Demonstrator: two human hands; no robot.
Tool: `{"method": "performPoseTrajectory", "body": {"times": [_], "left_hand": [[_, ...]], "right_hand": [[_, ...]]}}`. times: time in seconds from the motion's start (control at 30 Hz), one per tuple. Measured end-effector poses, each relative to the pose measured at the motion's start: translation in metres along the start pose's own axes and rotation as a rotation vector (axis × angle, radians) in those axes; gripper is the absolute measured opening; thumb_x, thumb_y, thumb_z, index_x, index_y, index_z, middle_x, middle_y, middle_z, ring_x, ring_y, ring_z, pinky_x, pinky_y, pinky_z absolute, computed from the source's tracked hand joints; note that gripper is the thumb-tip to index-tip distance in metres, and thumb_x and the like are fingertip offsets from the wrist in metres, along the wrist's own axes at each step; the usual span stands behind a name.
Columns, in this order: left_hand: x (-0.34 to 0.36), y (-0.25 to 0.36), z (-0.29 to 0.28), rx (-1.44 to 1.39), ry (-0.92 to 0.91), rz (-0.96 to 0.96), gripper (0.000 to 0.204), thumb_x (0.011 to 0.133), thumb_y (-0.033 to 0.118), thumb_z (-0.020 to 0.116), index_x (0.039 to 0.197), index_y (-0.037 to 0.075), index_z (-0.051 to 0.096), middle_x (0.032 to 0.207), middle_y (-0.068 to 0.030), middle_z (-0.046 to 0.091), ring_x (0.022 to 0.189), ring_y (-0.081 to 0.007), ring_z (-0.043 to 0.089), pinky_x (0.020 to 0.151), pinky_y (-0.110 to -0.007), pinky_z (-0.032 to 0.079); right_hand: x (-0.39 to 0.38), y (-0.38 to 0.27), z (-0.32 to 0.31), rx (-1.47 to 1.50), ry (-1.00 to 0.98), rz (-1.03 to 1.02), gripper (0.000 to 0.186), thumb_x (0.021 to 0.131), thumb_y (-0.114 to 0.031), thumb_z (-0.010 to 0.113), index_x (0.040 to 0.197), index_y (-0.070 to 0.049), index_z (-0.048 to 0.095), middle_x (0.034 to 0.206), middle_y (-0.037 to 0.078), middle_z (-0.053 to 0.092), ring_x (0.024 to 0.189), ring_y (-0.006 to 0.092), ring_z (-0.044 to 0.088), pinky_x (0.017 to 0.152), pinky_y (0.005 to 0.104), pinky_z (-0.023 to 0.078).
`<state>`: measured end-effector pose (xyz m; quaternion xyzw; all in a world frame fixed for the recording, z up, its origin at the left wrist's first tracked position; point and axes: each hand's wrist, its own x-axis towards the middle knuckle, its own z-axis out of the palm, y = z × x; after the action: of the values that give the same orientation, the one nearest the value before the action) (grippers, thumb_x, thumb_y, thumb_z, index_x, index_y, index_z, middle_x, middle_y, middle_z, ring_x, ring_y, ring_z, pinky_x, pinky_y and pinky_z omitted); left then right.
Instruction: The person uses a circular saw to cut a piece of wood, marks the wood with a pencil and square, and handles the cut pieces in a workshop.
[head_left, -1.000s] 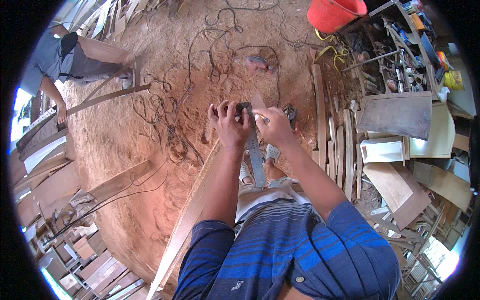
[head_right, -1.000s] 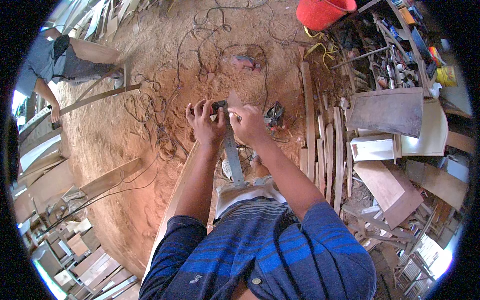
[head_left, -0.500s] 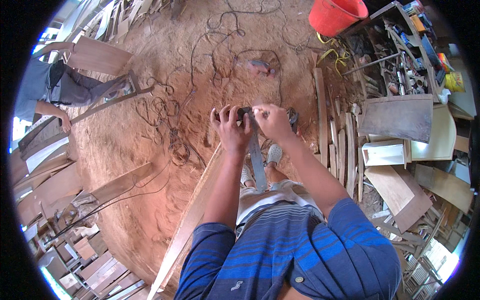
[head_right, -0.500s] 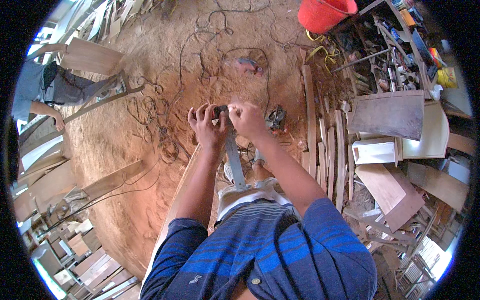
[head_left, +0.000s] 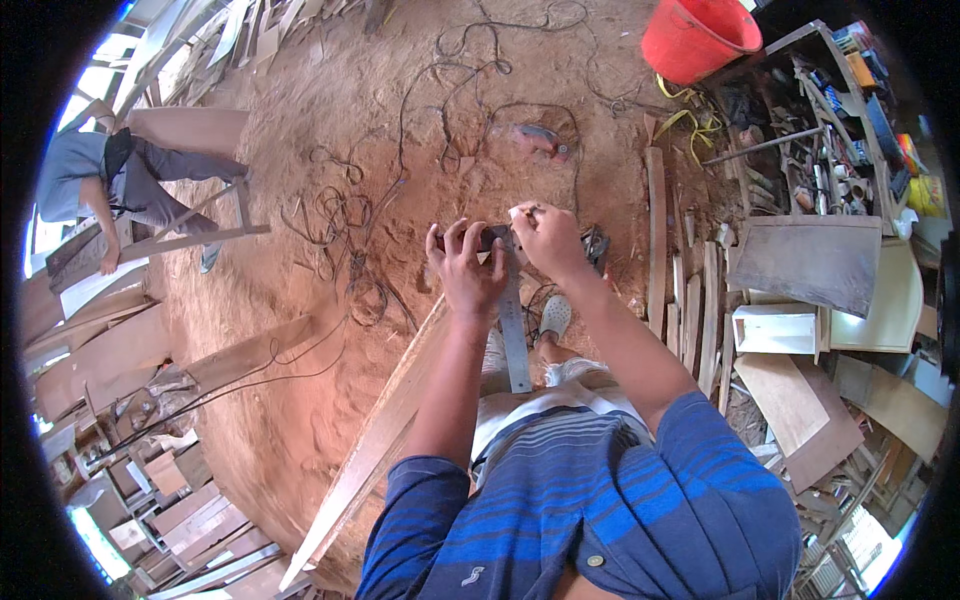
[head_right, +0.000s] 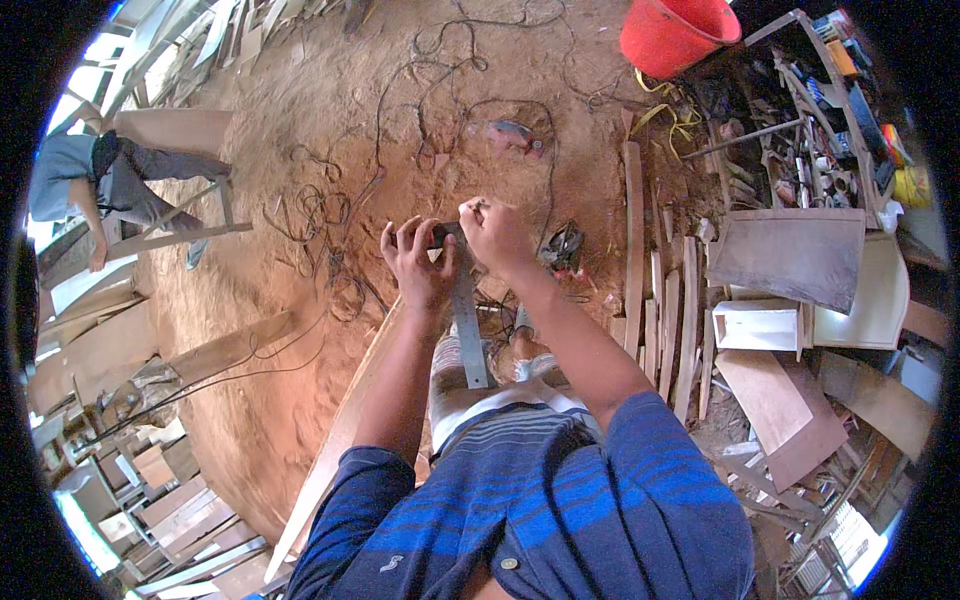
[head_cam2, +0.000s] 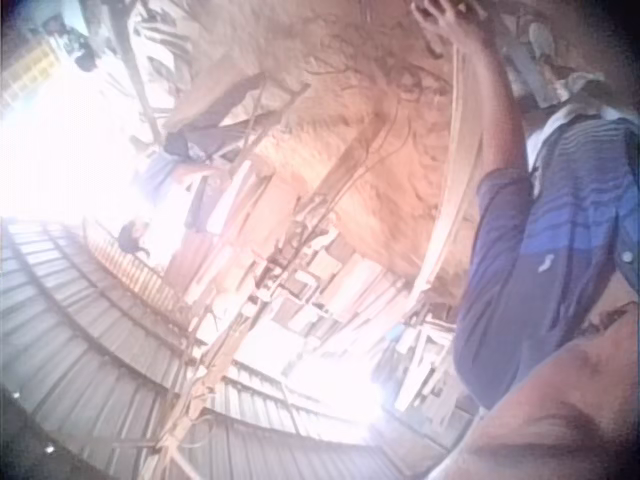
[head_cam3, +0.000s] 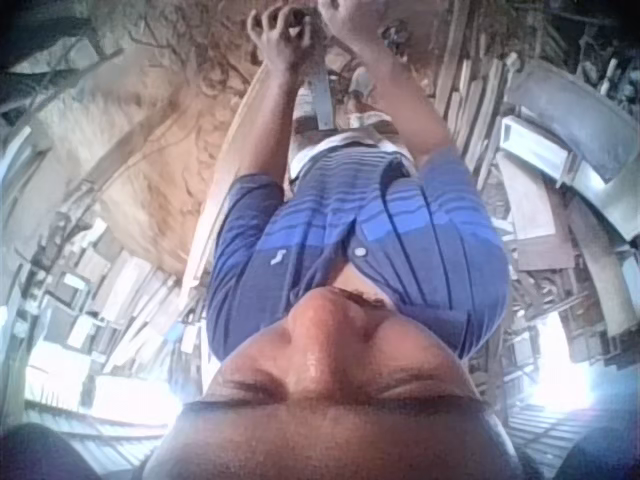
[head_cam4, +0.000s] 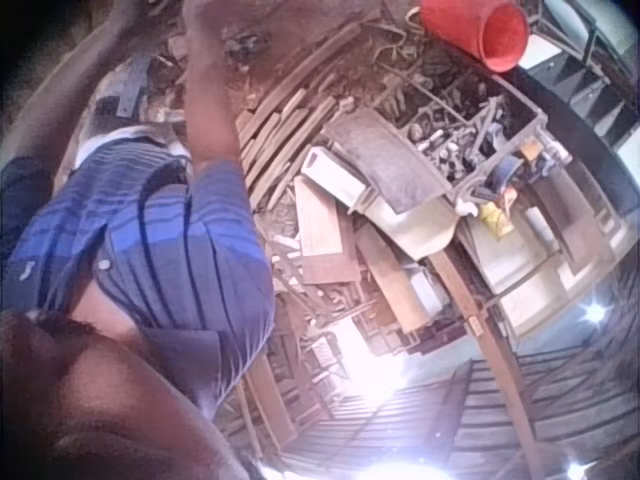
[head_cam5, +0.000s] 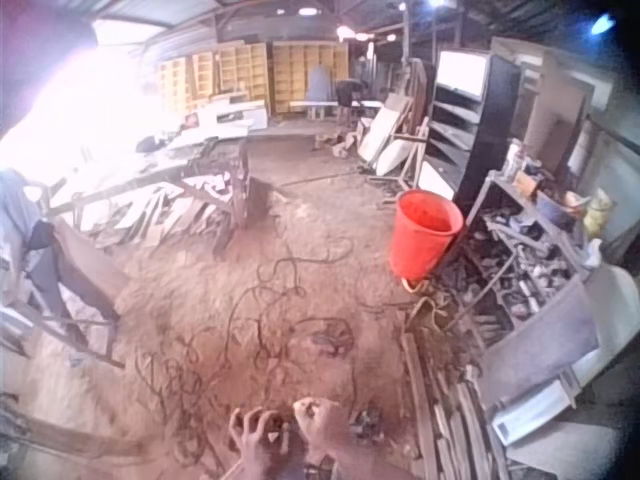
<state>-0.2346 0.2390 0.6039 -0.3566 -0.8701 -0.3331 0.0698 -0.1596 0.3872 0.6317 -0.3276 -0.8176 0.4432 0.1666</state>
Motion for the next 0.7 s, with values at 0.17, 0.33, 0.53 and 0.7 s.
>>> {"method": "performPoseTrajectory", "body": {"times": [0.17, 0.33, 0.53, 0.7], "left_hand": [[-0.001, -0.004, -0.004, -0.076, -0.053, -0.035, 0.034, 0.089, 0.026, 0.08, 0.119, 0.011, 0.073, 0.13, -0.0157, 0.065, 0.135, -0.0408, 0.05, 0.123, -0.056, 0.031], [-0.004, 0.002, -0.009, -0.191, 0.007, -0.233, 0.036, 0.087, 0.021, 0.083, 0.121, 0.012, 0.074, 0.135, -0.0173, 0.063, 0.14, -0.0427, 0.045, 0.12, -0.054, 0.036], [-0.04, -0.02, -0.052, -0.516, 0.054, -0.478, 0.056, 0.087, 0.012, 0.084, 0.138, 0.002, 0.061, 0.14, -0.0221, 0.061, 0.133, -0.0398, 0.056, 0.114, -0.049, 0.044], [-0.095, -0.055, -0.107, -0.413, -0.345, -0.291, 0.064, 0.086, 0.021, 0.087, 0.14, 0.003, 0.058, 0.14, -0.0226, 0.061, 0.13, -0.0405, 0.059, 0.111, -0.049, 0.046]], "right_hand": [[-0.041, 0.004, 0.001, 0.302, 0.177, -0.009, 0.024, 0.108, -0.016, 0.064, 0.122, 0.002, 0.072, 0.113, 0.016, 0.078, 0.108, 0.0236, 0.074, 0.095, 0.0356, 0.056], [-0.155, 0.04, 0.045, 0.279, 0.15, 0.325, 0.017, 0.108, -0.017, 0.067, 0.116, -0.002, 0.065, 0.09, 0.006, 0.069, 0.09, 0.0142, 0.067, 0.085, 0.0303, 0.054], [-0.173, 0.0, 0.032, 0.325, -0.11, 0.653, 0.022, 0.098, -0.02, 0.078, 0.11, -0.004, 0.068, 0.086, 0.005, 0.071, 0.074, 0.0161, 0.069, 0.07, 0.0334, 0.057], [-0.135, -0.025, 0.005, 0.457, 0.292, 0.709, 0.021, 0.099, -0.021, 0.079, 0.104, -0.008, 0.063, 0.074, -0.002, 0.062, 0.053, 0.0053, 0.056, 0.047, 0.0234, 0.047]]}}
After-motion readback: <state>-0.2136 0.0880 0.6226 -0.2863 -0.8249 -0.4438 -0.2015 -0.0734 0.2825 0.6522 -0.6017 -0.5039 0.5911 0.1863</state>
